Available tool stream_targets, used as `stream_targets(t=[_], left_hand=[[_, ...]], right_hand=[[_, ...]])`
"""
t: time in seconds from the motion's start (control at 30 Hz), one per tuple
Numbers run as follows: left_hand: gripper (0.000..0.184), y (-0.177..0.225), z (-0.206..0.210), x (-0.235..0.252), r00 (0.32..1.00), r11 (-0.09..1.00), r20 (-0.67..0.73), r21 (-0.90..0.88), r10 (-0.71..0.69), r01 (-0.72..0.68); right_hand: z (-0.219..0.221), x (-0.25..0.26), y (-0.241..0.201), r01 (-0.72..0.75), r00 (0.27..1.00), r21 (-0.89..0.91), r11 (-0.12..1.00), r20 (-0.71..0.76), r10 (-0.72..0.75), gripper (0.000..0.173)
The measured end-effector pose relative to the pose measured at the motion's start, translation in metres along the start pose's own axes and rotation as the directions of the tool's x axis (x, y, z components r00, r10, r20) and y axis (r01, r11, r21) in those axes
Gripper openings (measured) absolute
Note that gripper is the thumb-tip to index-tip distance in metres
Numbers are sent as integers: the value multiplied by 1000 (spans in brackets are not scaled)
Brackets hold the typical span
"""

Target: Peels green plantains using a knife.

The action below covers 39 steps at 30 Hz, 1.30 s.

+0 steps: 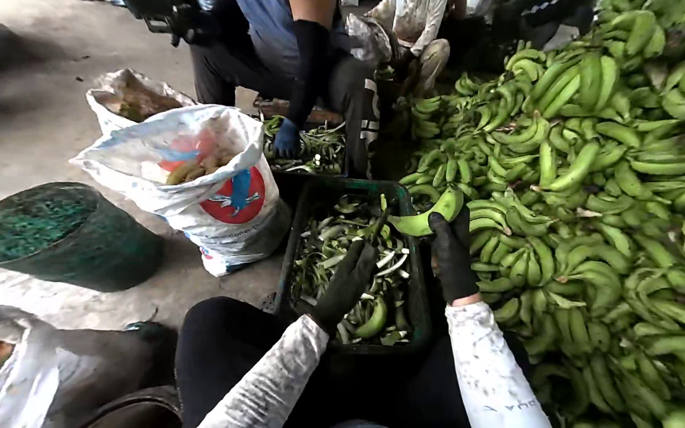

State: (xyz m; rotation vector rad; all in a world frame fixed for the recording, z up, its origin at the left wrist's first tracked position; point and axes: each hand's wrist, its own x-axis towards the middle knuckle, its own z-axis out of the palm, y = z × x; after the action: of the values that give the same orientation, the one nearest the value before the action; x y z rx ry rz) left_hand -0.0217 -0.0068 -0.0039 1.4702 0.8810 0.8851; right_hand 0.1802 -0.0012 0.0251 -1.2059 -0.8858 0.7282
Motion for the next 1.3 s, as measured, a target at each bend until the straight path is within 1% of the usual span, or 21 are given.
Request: stream_targets(t=[0.13,0.27,0.33,0.37,0.47,0.53,0.57,0.63,0.7,0.77,0.8,0.87,0.93,1.0,1.03,1.07,1.1,1.13,1.2,1.27,1.3], left_hand=[[64,-1,14,1,995,979,47,-191,85,-74],[77,37,20,-1,952,921,-87,-242,292,-304],[72,49,24,-3,924,881,-127,-279,360,-381],[69,50,25,-3,925,880,-133,-285,357,-380],[57,31,20,-1,969,950,-119,-205,215,-236],[41,16,16,2,990,961,-134,-268,40,-75],[37,9,15,2,990,947,-137,-320,-26,-19],[36,-1,13,3,990,928,-116,-371,-84,35],[37,-10,12,4,986,941,-103,-327,-130,90],[44,-10,11,4,986,971,-101,-212,-135,111],[47,-5,11,4,990,985,-108,-157,-92,75],[50,11,12,3,988,995,-142,-66,68,-78],[56,32,15,1,962,977,-182,-27,205,-214],[60,37,17,0,952,969,-181,61,246,-239],[55,27,15,0,975,979,-140,137,170,-151],[51,13,10,2,996,978,-85,206,3,15],[53,-2,5,3,986,957,-33,237,-165,169],[55,-13,0,4,961,934,9,241,-275,265],[55,-14,-9,0,948,915,27,274,-316,297],[54,6,-18,-3,969,914,21,336,-248,226],[52,15,-23,0,984,919,37,365,-172,147]], right_hand=[[8,-4,-3,69,997,-33,997,41,-68,66],[6,-4,4,186,977,-70,980,115,-178,67],[6,-3,5,209,972,-76,975,124,-199,67],[7,-2,5,212,972,-68,975,123,-202,65],[10,-3,2,171,980,-80,982,112,-162,67],[10,-5,0,131,988,-96,987,97,-122,67],[10,-5,0,112,991,-100,989,89,-104,68],[10,-6,1,91,992,-103,991,96,-82,67],[11,-6,1,90,991,-108,990,109,-78,66],[12,-7,3,85,991,-135,987,110,-70,65],[13,-6,4,93,991,-146,985,113,-76,64],[13,-6,6,114,988,-167,979,118,-95,63],[13,-6,6,138,985,-170,976,128,-117,62],[15,-5,5,141,984,-132,981,126,-125,63],[17,-6,4,126,986,-83,989,123,-115,64],[19,-7,2,99,988,-31,995,118,-95,66],[22,-7,0,61,992,22,998,112,-63,66],[24,-5,-3,0,995,109,994,100,-11,63],[23,2,-5,-114,991,246,963,97,92,57],[17,6,-4,-216,976,325,921,84,199,38],[14,9,-4,-253,967,345,904,83,239,30]])
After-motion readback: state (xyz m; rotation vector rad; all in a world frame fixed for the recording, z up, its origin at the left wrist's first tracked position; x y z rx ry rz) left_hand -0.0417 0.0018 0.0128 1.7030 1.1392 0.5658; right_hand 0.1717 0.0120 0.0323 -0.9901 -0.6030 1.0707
